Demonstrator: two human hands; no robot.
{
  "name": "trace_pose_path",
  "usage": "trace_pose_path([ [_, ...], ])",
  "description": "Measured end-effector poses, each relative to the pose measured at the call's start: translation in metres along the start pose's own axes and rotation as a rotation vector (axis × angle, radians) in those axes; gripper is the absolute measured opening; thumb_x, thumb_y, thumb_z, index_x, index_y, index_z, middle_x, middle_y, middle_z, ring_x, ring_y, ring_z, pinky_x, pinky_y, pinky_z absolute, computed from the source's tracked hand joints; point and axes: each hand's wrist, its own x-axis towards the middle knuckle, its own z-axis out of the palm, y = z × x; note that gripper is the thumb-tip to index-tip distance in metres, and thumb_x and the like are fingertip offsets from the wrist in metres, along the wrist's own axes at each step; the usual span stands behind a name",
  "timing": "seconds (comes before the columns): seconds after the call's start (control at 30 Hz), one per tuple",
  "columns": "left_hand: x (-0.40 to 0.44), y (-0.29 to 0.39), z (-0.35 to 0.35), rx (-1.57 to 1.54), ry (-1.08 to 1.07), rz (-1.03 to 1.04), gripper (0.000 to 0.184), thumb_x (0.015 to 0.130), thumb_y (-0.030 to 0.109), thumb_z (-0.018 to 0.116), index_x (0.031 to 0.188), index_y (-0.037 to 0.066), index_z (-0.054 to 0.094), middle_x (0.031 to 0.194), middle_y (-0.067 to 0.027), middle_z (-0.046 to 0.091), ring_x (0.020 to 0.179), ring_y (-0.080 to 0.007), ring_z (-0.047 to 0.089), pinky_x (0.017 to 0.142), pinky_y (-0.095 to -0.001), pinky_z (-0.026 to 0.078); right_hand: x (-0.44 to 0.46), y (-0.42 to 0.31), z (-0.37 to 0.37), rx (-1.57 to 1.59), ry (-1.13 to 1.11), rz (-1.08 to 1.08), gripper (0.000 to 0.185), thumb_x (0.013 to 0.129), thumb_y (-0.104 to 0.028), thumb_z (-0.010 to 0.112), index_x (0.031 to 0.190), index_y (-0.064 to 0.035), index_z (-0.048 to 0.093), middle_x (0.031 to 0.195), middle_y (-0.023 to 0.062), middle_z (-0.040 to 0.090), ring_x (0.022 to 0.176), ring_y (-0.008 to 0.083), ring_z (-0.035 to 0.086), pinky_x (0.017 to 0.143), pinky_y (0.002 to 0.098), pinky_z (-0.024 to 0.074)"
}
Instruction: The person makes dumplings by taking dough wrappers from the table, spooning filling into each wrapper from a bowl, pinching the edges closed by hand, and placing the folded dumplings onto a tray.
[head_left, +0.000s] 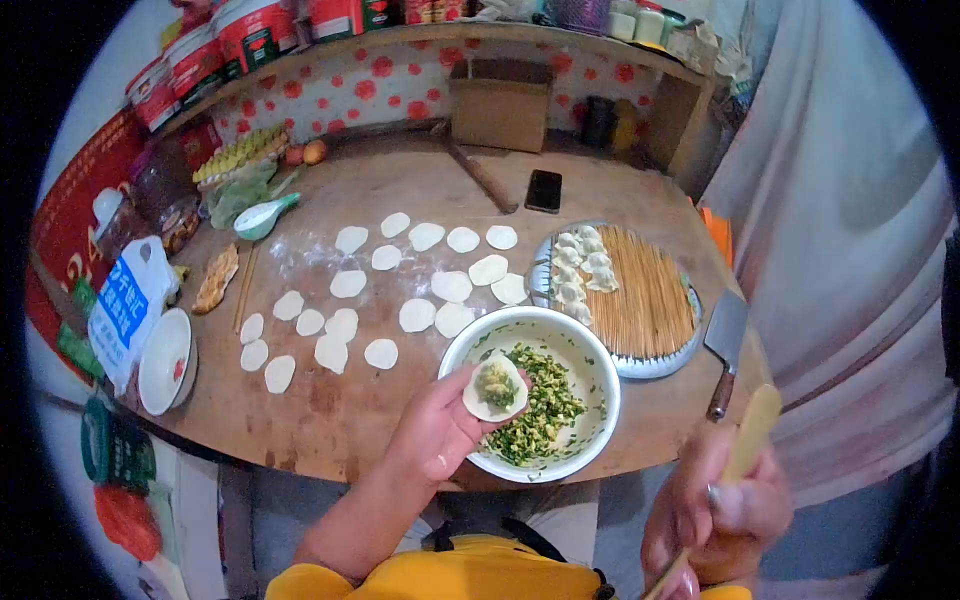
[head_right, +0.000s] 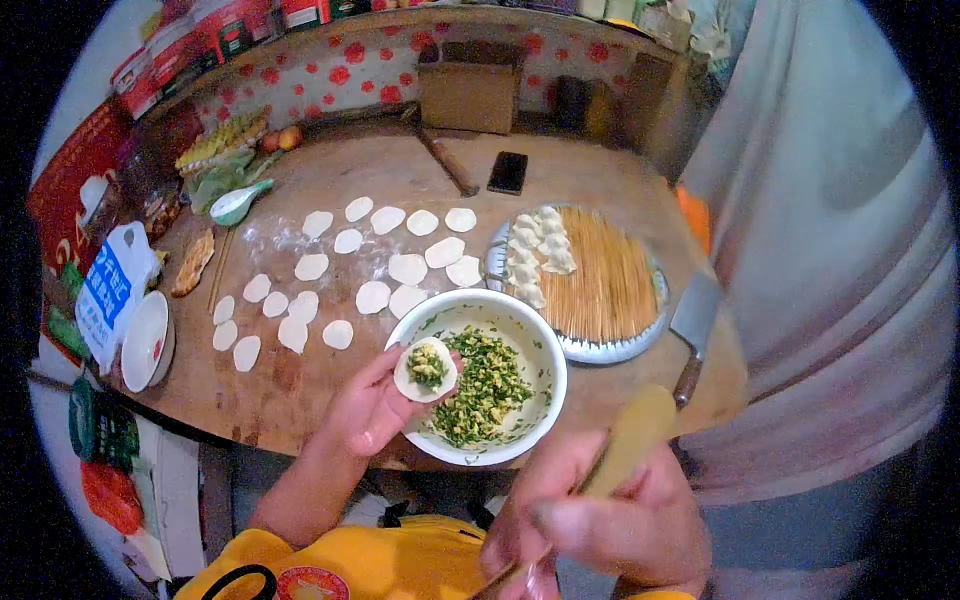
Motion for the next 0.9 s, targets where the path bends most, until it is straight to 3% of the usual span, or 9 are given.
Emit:
trace_pose_path([
  [0.07,-0.004,0.005,0.006,-0.002,-0.008,-0.012,0.046,0.095,0.023,0.028,0.13,-0.007,0.027,0.126,-0.0253,0.042,0.116,-0.0339,0.045,0.098,-0.0474,0.039,0.0,-0.014,0.004,-0.224,-0.035,0.111,0.018,0.081,-0.005,0.046,0.075,0.0115,0.051,0.06,0.0263,0.055,0.053,0.0333,0.059,0.049,0.0398,0.0502],
  [0.17,-0.011,0.01,0.013,-0.048,0.002,-0.027,0.048,0.094,0.023,0.028,0.131,-0.009,0.025,0.128,-0.0266,0.04,0.118,-0.0355,0.043,0.099,-0.0487,0.037,0.008,-0.025,0.004,-0.333,-0.129,0.136,0.017,0.08,-0.004,0.047,0.077,0.012,0.052,0.064,0.0273,0.057,0.056,0.0347,0.061,0.053,0.0412,0.0512],
  [0.23,-0.014,0.014,0.015,-0.096,-0.022,-0.059,0.043,0.095,0.021,0.029,0.129,-0.006,0.029,0.123,-0.0231,0.045,0.114,-0.0304,0.048,0.096,-0.044,0.042,0.005,-0.02,-0.008,-0.234,-0.162,0.084,0.015,0.08,-0.003,0.048,0.076,0.0109,0.053,0.065,0.0273,0.057,0.059,0.0349,0.062,0.054,0.0392,0.052],
  [0.47,-0.016,0.02,0.005,-0.086,0.045,-0.043,0.045,0.095,0.021,0.028,0.128,-0.008,0.029,0.124,-0.0241,0.044,0.114,-0.0318,0.047,0.096,-0.0429,0.041,0.009,-0.019,-0.012,-0.273,-0.136,0.002,0.017,0.083,-0.01,0.05,0.08,0.0064,0.053,0.068,0.0194,0.058,0.053,0.0253,0.058,0.049,0.0323,0.0493],
  [0.6,-0.02,0.027,0.007,-0.081,0.012,-0.065,0.044,0.095,0.02,0.027,0.129,-0.009,0.029,0.126,-0.0247,0.042,0.116,-0.031,0.045,0.097,-0.0432,0.039,0.013,-0.018,-0.016,-0.422,0.051,-0.183,0.018,0.085,-0.014,0.051,0.081,0.003,0.054,0.07,0.0149,0.059,0.05,0.0198,0.056,0.046,0.0291,0.0478],
  [0.7,-0.025,0.028,0.005,-0.046,-0.003,-0.039,0.045,0.095,0.02,0.027,0.129,-0.008,0.029,0.127,-0.0246,0.041,0.116,-0.0304,0.045,0.098,-0.0421,0.038,0.021,-0.012,-0.038,-0.701,0.419,-0.302,0.019,0.086,-0.018,0.052,0.082,0.0005,0.054,0.071,0.0116,0.059,0.048,0.0157,0.055,0.045,0.0267,0.0467],
  [0.73,-0.026,0.027,0.001,-0.042,-0.024,-0.023,0.048,0.093,0.017,0.03,0.13,-0.013,0.023,0.132,-0.0285,0.034,0.122,-0.0363,0.038,0.103,-0.0465,0.033,0.027,-0.004,-0.055,-0.803,0.535,-0.273,0.019,0.087,-0.019,0.053,0.082,-0.0003,0.054,0.072,0.0104,0.06,0.047,0.0143,0.054,0.044,0.0258,0.0463],
  [0.77,-0.027,0.025,-0.001,-0.058,-0.043,-0.015,0.048,0.093,0.017,0.03,0.13,-0.013,0.023,0.132,-0.0285,0.034,0.122,-0.0363,0.038,0.103,-0.0465,0.033,0.03,0.007,-0.075,-0.878,0.605,-0.221,0.02,0.087,-0.02,0.053,0.083,-0.0011,0.054,0.072,0.0093,0.06,0.047,0.0129,0.054,0.043,0.025,0.0459],
  [0.9,-0.03,0.014,-0.01,0.039,0.026,0.015,0.043,0.093,0.015,0.033,0.127,-0.011,0.03,0.124,-0.0262,0.045,0.115,-0.0336,0.047,0.099,-0.0446,0.038,0.033,0.067,-0.154,-0.897,0.637,0.035,0.012,0.087,-0.014,0.054,0.086,-0.0026,0.056,0.069,0.0052,0.059,0.055,0.0112,0.054,0.05,0.0242,0.0451],
])
